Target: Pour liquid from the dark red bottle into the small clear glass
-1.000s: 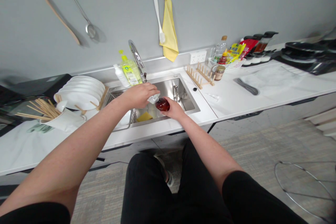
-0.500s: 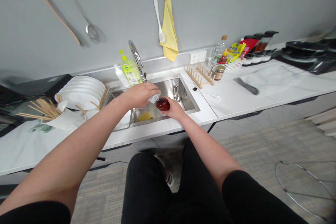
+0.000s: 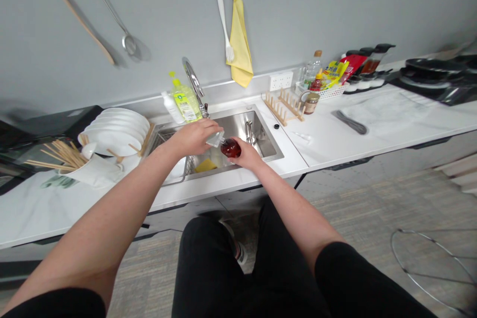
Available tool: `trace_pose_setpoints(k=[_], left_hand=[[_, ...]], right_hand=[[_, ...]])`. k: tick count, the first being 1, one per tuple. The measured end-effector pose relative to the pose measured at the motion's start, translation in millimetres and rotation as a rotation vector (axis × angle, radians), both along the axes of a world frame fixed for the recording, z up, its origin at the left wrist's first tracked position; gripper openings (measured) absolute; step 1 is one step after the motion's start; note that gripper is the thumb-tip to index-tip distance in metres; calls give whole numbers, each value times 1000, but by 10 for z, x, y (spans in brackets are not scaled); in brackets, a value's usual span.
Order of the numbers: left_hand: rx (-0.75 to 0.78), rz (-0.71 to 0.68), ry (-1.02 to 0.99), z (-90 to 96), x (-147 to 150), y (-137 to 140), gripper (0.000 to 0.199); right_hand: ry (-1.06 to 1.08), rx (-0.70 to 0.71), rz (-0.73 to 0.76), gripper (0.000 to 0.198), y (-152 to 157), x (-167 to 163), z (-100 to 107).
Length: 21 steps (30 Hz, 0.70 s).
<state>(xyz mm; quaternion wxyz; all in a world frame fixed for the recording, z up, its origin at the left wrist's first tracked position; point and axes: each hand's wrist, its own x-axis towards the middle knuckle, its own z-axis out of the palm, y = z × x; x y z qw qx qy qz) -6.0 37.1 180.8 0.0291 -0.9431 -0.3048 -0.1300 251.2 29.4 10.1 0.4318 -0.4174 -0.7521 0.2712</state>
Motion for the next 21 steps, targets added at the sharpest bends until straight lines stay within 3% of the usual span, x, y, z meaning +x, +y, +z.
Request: trace_pose_setpoints(k=[11,21], left_hand=[[-118,213,-524,-713,-250,-47,74],[-547,375,-1364,-1479,-276,-143,82]], right_hand=[[2,9,13,97,1,-5,-5],[40,-33,41,96,30,-8,-46]])
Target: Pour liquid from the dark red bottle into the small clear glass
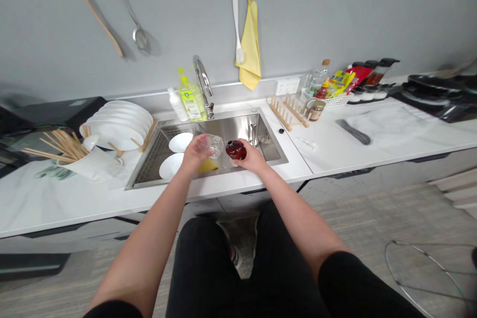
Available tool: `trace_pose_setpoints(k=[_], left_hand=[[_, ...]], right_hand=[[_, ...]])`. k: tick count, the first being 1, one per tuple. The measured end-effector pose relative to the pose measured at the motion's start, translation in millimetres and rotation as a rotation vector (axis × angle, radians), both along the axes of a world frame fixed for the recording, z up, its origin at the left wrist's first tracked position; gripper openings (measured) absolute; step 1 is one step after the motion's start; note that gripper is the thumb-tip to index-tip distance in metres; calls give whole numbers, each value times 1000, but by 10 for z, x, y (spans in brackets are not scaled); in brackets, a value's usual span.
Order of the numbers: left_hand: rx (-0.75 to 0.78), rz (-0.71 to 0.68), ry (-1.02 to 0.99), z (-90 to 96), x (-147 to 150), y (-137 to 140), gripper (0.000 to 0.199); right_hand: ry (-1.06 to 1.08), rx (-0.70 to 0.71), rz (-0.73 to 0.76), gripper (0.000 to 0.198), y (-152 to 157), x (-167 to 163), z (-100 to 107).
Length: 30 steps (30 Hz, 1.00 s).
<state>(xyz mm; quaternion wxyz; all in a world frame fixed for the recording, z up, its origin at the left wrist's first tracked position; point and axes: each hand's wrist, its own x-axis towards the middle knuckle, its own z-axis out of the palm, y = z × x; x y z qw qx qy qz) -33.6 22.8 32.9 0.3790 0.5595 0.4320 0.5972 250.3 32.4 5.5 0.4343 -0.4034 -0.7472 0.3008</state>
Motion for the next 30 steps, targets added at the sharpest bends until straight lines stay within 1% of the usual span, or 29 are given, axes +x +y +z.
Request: trace_pose_setpoints(k=[3,5,7,10,13,15,17,22,24,26,28,30], left_hand=[[-85,13,-214,-194,43,-133,82],[-113,-4,-284,-273,63,-221,80],[-97,-12,-317,-305,72,-291,74],[-61,-18,-339,-295,78,-356,67],[-47,-35,-329,-272,92,-382,62],[-45,-47,-327,-270,101,-383,60],[-51,-47,-321,-280,105,-374,60],[-59,-41,-279,-320,95,-341,64],[-58,-45,-273,-323,92,-336,64],[-60,-51,-270,-316,92,-338,64],[-63,-60,-269,-307,93,-343,62],[-66,-63,-269,-303,95,-344,62]], right_hand=[[66,-17,3,97,14,-8,-21],[134,-10,-13,97,15,-2,-11],[201,-4,-43,97,10,25,40],[235,14,-85,99,12,138,208],[218,48,-122,105,39,376,425],[220,80,-140,109,56,623,541],[194,105,-191,113,46,940,616],[12,77,-382,113,-163,1881,679],[-16,62,-449,110,-269,2229,663],[-29,60,-530,108,-345,2527,605],[-49,54,-593,108,-383,2759,502],[-58,42,-631,109,-392,2911,371]])
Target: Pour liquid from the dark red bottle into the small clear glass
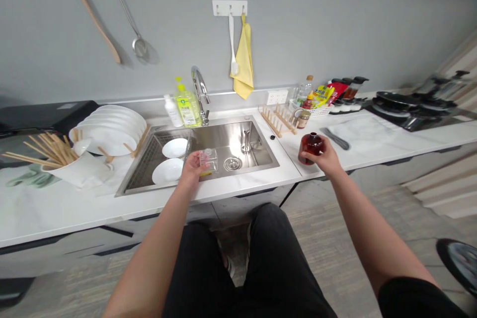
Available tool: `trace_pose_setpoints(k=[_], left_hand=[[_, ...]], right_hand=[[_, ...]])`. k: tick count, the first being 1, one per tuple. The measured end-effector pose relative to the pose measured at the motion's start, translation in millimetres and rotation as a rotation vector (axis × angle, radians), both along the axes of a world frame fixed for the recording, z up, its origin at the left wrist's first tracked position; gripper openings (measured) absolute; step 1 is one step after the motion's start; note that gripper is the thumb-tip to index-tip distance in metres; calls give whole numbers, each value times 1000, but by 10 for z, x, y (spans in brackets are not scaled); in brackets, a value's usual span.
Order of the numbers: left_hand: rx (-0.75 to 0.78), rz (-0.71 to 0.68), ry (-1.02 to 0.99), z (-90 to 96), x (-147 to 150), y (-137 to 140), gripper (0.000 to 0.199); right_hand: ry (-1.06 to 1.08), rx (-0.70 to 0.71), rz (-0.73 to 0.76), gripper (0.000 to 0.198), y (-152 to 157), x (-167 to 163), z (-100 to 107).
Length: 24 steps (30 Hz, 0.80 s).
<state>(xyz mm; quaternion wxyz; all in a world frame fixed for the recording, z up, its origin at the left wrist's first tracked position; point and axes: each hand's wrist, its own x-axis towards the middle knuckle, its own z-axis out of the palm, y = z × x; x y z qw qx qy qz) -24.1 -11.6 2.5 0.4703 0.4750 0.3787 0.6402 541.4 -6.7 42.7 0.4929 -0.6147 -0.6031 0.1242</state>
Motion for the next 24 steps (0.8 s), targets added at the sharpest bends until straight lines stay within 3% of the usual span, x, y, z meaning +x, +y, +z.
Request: trace_pose_setpoints(k=[4,10,24], left_hand=[[-13,6,-6,-21,-2,17,65],[-14,26,16,-53,-5,37,67],[-15,4,9,-43,-6,39,68]], right_hand=[[30,4,-14,110,29,47,-244],[75,19,-1,111,213,-197,-422],[-94,-37,-57,111,510,-117,-283]])
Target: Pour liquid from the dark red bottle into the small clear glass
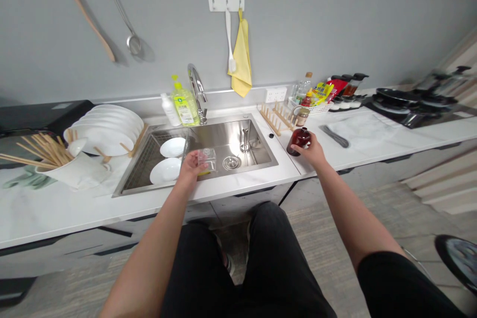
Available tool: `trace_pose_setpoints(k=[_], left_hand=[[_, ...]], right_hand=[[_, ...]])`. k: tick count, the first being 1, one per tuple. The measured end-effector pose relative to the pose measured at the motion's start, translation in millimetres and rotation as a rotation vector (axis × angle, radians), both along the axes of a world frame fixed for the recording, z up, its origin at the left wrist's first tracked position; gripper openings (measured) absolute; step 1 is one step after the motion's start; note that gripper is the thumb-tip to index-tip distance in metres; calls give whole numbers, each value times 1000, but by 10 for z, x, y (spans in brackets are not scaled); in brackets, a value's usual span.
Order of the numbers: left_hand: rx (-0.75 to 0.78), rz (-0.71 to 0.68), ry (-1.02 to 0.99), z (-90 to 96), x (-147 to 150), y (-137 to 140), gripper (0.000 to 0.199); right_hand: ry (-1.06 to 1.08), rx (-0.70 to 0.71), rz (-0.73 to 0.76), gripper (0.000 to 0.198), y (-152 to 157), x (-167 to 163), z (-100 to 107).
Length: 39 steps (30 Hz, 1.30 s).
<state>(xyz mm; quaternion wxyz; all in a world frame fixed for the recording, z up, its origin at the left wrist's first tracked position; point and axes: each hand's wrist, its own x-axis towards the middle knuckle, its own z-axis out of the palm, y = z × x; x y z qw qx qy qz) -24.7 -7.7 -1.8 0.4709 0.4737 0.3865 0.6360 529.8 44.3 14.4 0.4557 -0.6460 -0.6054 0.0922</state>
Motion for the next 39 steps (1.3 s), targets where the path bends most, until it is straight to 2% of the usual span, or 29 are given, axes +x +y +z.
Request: trace_pose_setpoints(k=[3,6,8,11,15,17,21,23,28,32,36,39], left_hand=[[-5,-3,-3,9,4,-9,69],[-8,1,-5,16,8,-17,67],[-11,0,-4,21,9,-21,67],[-12,0,-4,27,11,-24,68],[-9,-2,2,17,8,-27,66],[-3,-4,7,5,1,-24,65],[2,-4,4,-17,-16,-9,65],[-3,-6,0,-23,-19,-1,66],[0,-13,8,-31,-11,5,65],[7,-9,20,-42,-14,9,64],[23,-10,43,-56,-22,15,63],[17,-7,45,-57,-22,11,66]], right_hand=[[-50,2,35,111,33,98,25],[-175,18,152,113,67,313,61],[-230,12,214,106,104,502,77],[-235,-13,231,102,200,730,91],[-353,-49,307,93,378,773,131],[-433,-106,340,82,464,715,161],[-566,-291,293,46,589,607,204],[-592,-349,256,38,609,582,217],[-676,-455,139,50,504,565,257],[-711,-443,127,51,395,537,279],[-648,-447,100,46,358,474,276],[-523,-434,9,40,314,457,235]])
